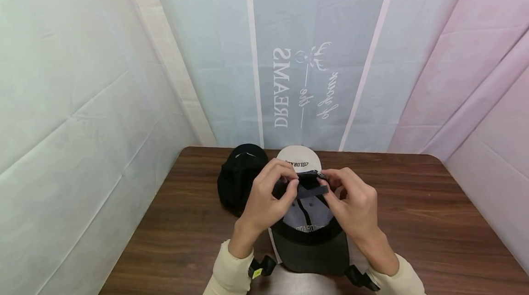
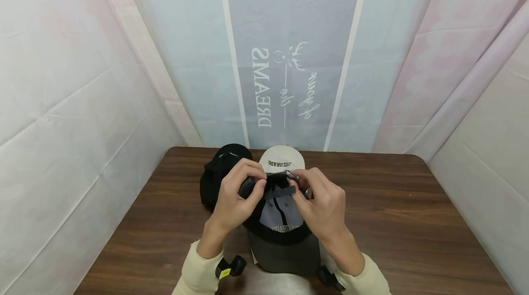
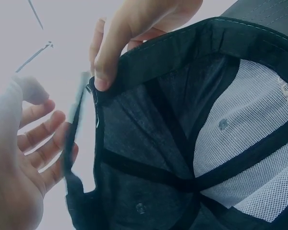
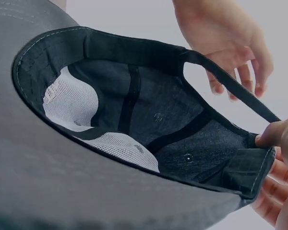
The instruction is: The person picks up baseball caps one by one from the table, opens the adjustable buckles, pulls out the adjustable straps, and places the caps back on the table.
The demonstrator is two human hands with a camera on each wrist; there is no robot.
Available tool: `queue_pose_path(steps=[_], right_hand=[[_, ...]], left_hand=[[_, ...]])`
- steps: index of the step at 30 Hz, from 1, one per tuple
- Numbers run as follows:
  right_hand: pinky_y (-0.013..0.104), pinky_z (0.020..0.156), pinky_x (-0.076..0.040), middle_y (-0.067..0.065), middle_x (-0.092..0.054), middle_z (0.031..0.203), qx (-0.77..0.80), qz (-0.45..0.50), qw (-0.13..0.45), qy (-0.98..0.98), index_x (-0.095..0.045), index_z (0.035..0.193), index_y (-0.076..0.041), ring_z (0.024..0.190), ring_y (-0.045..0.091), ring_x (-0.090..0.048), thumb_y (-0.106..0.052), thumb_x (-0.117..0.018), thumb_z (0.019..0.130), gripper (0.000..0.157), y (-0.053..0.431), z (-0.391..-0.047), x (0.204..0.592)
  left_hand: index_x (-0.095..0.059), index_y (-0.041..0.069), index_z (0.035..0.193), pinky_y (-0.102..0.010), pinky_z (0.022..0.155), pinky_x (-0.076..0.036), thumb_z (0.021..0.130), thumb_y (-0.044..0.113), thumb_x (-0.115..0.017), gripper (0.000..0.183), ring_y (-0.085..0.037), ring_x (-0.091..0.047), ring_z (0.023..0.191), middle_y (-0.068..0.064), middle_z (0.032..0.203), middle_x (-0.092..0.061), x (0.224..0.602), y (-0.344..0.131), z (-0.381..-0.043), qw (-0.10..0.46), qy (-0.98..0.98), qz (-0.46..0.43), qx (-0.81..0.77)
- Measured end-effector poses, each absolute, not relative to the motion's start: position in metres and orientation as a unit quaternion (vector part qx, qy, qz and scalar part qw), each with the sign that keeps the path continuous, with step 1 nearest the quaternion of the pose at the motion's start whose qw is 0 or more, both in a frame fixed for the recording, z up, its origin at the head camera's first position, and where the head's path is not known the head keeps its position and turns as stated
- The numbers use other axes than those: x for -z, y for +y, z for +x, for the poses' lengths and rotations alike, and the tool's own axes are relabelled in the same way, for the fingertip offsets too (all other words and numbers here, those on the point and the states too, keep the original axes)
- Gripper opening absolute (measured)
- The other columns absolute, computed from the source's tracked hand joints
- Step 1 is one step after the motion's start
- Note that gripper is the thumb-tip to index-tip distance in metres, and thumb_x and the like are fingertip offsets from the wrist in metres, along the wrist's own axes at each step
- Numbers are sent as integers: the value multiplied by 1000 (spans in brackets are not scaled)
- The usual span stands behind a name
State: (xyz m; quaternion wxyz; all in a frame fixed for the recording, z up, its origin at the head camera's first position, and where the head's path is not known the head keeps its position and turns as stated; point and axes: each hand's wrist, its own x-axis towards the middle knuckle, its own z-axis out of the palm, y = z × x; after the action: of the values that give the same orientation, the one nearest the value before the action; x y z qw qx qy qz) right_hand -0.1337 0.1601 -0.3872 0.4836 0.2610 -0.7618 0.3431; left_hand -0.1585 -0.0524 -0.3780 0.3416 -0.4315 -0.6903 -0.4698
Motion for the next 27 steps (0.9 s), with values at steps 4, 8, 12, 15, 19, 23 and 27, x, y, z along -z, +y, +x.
queue_pose_path(steps=[4,8,12,15,19,23,27], right_hand=[[19,51,-47,5,-70,83,-352,259,480,-761,-78,106,-4,62,13,-65,-36,-67,106,34,161,-132,385],[18,52,-46,4,-71,83,-357,257,477,-761,-78,106,-4,62,12,-65,-37,-67,106,34,163,-131,385],[18,51,-46,5,-71,82,-362,254,480,-758,-78,105,-4,61,12,-64,-39,-66,106,37,163,-131,385],[17,51,-46,5,-71,81,-370,254,479,-754,-78,105,-4,60,12,-63,-34,-69,104,31,163,-131,386],[17,52,-47,3,-71,81,-376,258,469,-756,-77,106,-5,61,9,-63,-21,-76,97,18,165,-131,385],[16,53,-47,-1,-69,81,-361,271,453,-768,-76,105,-7,62,5,-62,-28,-73,100,22,167,-130,383],[17,55,-49,-4,-68,84,-330,286,416,-797,-74,106,-9,63,4,-62,-41,-65,105,33,170,-128,383]], left_hand=[[-68,9,104,-35,81,-56,98,2,-69,9,-19,-62,97,-6,109,-67,378,-56,-159,337,-716,-407,457],[-69,10,113,-38,95,-55,96,10,-75,18,-22,-59,112,-5,119,-66,380,-60,-160,298,-772,-373,419],[-69,12,119,-37,96,-55,94,12,-79,26,-20,-57,115,-1,124,-64,381,-61,-159,251,-820,-345,382],[-71,15,114,-35,92,-56,94,7,-78,23,-18,-59,112,2,120,-66,381,-61,-158,238,-837,-327,368],[-72,16,106,-32,86,-57,94,3,-76,18,-14,-63,103,4,110,-68,381,-60,-159,256,-838,-311,368],[-71,16,103,-27,81,-56,96,1,-73,16,-11,-63,94,3,106,-68,382,-62,-161,280,-822,-304,393],[-70,13,105,-25,79,-56,97,-1,-70,16,-12,-63,90,-1,106,-66,382,-64,-163,294,-799,-306,425]])
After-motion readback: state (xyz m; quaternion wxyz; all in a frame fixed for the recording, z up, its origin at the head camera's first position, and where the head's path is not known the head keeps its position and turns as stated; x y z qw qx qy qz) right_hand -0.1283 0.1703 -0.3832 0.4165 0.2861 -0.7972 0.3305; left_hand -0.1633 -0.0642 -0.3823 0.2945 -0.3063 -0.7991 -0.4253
